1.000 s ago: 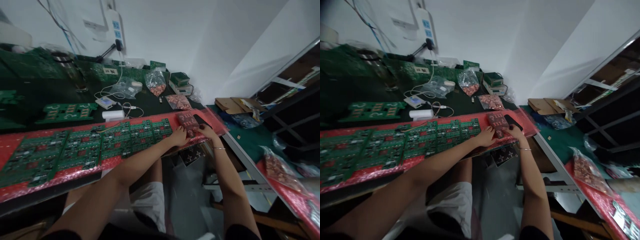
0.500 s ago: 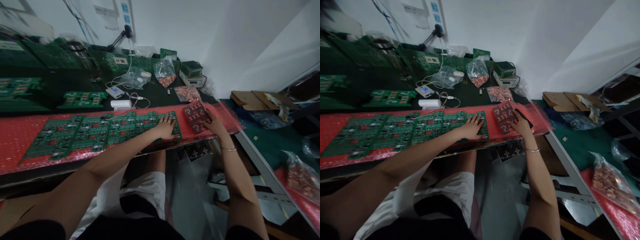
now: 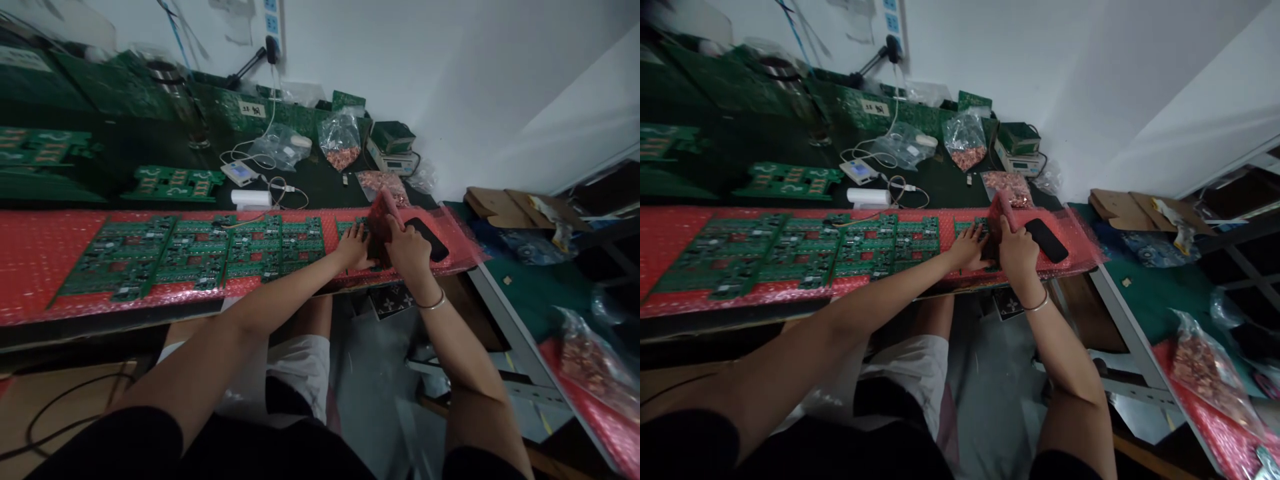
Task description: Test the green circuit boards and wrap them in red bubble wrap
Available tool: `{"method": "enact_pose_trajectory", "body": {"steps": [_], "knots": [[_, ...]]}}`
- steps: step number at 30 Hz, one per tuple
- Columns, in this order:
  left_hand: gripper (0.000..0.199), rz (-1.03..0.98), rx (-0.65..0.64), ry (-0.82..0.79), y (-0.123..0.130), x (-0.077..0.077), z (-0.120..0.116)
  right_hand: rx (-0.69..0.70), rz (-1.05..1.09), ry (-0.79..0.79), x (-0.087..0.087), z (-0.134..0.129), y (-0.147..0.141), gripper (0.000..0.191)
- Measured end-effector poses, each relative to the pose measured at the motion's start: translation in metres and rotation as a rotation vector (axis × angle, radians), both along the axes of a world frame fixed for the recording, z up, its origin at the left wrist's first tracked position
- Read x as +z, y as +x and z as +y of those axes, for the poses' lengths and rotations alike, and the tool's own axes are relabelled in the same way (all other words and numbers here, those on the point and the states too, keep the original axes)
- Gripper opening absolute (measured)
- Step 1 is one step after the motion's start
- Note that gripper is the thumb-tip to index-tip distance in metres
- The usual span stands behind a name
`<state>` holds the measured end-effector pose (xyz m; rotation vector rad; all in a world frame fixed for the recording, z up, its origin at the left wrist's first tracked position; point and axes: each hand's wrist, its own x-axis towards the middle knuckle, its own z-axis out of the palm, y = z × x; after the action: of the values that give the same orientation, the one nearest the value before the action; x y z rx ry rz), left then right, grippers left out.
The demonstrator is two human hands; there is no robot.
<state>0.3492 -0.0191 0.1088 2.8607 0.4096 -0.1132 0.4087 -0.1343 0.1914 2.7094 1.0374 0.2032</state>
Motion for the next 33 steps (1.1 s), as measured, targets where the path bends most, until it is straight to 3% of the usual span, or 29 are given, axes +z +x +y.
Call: {"method": "enact_pose_trajectory", "body": {"steps": [2, 4, 7, 9, 11, 14, 16, 18, 21, 24, 26, 29, 33], "knots": [[0.093, -0.027, -0.006, -0.013, -0.002, 0.001, 0.002, 0.027, 0.015, -0.003, 0.001, 0.002, -0.007, 0.063], [0.077, -0.085, 0.046, -0.04, -0.009, 0.006, 0.011, 0.094, 0.068, -0.005, 0.001, 0.002, -0.013, 0.065], [0.049, -0.166, 0.254, -0.061, -0.032, 0.016, 0.031, 0.23, 0.169, -0.009, -0.005, 0.006, -0.027, 0.072], [0.042, -0.194, 0.391, -0.045, -0.051, 0.022, 0.042, 0.278, 0.213, -0.007, -0.015, 0.012, -0.041, 0.08], [0.04, -0.211, 0.424, -0.04, -0.07, 0.024, 0.045, 0.296, 0.27, -0.004, -0.027, 0.018, -0.05, 0.089], [0.042, -0.187, 0.234, -0.079, -0.091, 0.021, 0.032, 0.355, 0.415, 0.093, -0.043, 0.02, -0.039, 0.087], [0.045, -0.166, 0.103, -0.082, -0.097, 0.016, 0.02, 0.321, 0.431, 0.275, -0.05, 0.016, -0.015, 0.078], [0.047, -0.157, 0.061, -0.066, -0.098, 0.013, 0.009, 0.14, 0.445, 0.407, -0.055, 0.012, 0.013, 0.085], [0.052, -0.144, 0.074, -0.057, -0.093, 0.013, 0.002, -0.037, 0.752, 0.473, -0.06, 0.008, 0.044, 0.094], [0.051, -0.119, 0.026, -0.088, -0.088, 0.015, 0.005, -0.073, 0.999, 0.607, -0.058, 0.005, 0.057, 0.095], [0.05, -0.119, -0.048, -0.106, -0.089, 0.017, 0.014, -0.025, 1.064, 0.656, -0.051, 0.003, 0.061, 0.095], [0.057, -0.107, -0.046, -0.052, -0.099, 0.015, 0.034, 0.125, 0.911, 0.602, -0.034, 0.001, 0.06, 0.094], [0.096, 0.033, 0.026, 0.002, -0.116, 0.005, 0.056, 0.224, 0.533, 0.359, -0.016, 0.009, 0.042, 0.08]]}}
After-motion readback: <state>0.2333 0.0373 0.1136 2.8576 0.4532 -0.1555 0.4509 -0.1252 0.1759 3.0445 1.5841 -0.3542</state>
